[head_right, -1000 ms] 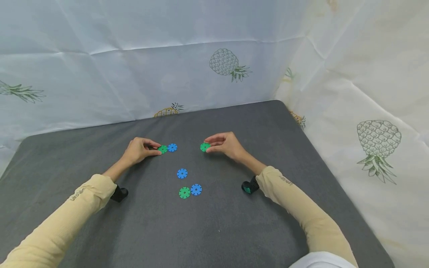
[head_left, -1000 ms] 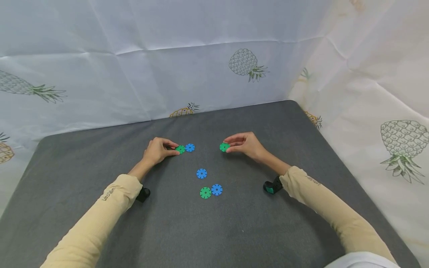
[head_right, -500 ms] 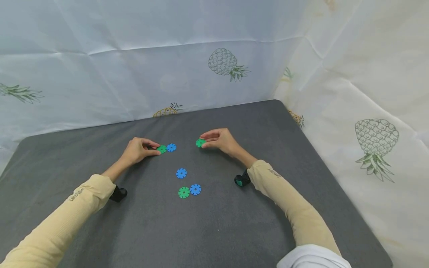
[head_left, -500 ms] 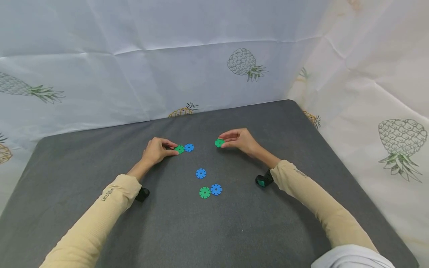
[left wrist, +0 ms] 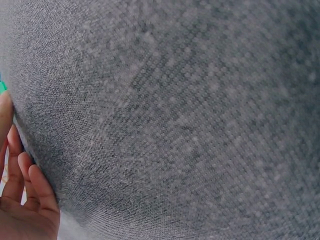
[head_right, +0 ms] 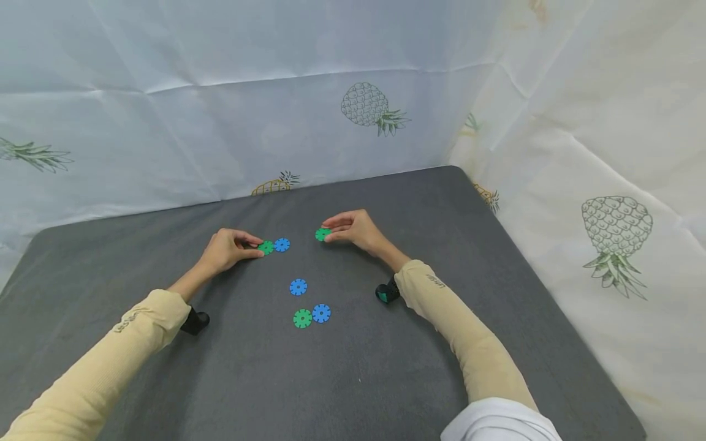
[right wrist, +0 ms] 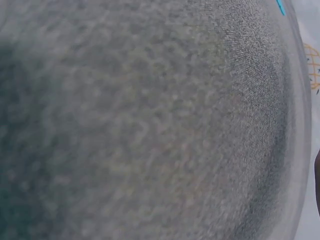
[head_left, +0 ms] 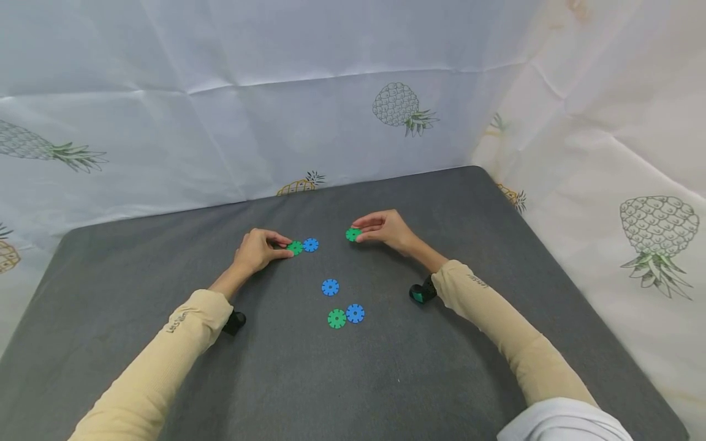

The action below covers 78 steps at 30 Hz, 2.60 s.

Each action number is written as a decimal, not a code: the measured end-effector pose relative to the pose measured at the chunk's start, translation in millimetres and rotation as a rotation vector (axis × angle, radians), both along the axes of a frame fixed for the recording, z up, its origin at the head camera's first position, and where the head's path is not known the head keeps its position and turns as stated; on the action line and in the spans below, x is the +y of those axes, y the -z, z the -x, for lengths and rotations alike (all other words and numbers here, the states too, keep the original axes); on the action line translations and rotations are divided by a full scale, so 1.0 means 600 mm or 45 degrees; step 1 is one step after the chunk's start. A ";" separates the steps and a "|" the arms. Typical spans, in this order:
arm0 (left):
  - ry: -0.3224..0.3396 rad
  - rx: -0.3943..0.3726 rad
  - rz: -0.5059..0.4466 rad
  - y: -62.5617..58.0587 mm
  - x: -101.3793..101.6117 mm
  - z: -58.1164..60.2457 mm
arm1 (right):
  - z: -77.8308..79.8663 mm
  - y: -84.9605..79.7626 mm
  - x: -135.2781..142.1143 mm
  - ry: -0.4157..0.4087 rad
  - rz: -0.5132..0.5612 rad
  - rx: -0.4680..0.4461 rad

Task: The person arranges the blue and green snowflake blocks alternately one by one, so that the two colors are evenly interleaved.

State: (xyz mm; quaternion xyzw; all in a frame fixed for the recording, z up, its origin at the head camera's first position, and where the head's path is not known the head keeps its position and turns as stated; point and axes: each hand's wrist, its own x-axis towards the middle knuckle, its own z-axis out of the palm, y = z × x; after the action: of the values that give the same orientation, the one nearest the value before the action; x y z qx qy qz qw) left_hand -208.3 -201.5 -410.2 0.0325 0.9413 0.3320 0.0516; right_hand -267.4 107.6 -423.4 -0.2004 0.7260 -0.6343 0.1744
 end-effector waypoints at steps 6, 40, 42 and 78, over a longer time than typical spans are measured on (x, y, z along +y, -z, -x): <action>-0.007 -0.004 -0.001 0.000 0.000 0.000 | 0.001 0.002 -0.010 -0.016 0.016 0.016; -0.004 -0.007 -0.001 -0.003 -0.001 0.001 | 0.012 0.004 -0.056 0.037 0.060 -0.056; 0.000 -0.004 0.000 -0.005 0.000 0.000 | 0.014 0.006 -0.059 0.047 0.063 -0.048; 0.002 0.002 -0.011 0.001 -0.004 0.000 | 0.000 0.017 -0.096 0.091 -0.107 0.014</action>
State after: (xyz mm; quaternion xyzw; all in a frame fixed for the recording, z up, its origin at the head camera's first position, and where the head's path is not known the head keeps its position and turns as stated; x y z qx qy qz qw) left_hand -208.2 -204.2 -410.5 0.0338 0.9399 0.3359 0.0510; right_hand -267.5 49.7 -433.5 -0.1703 0.7596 -0.6080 0.1561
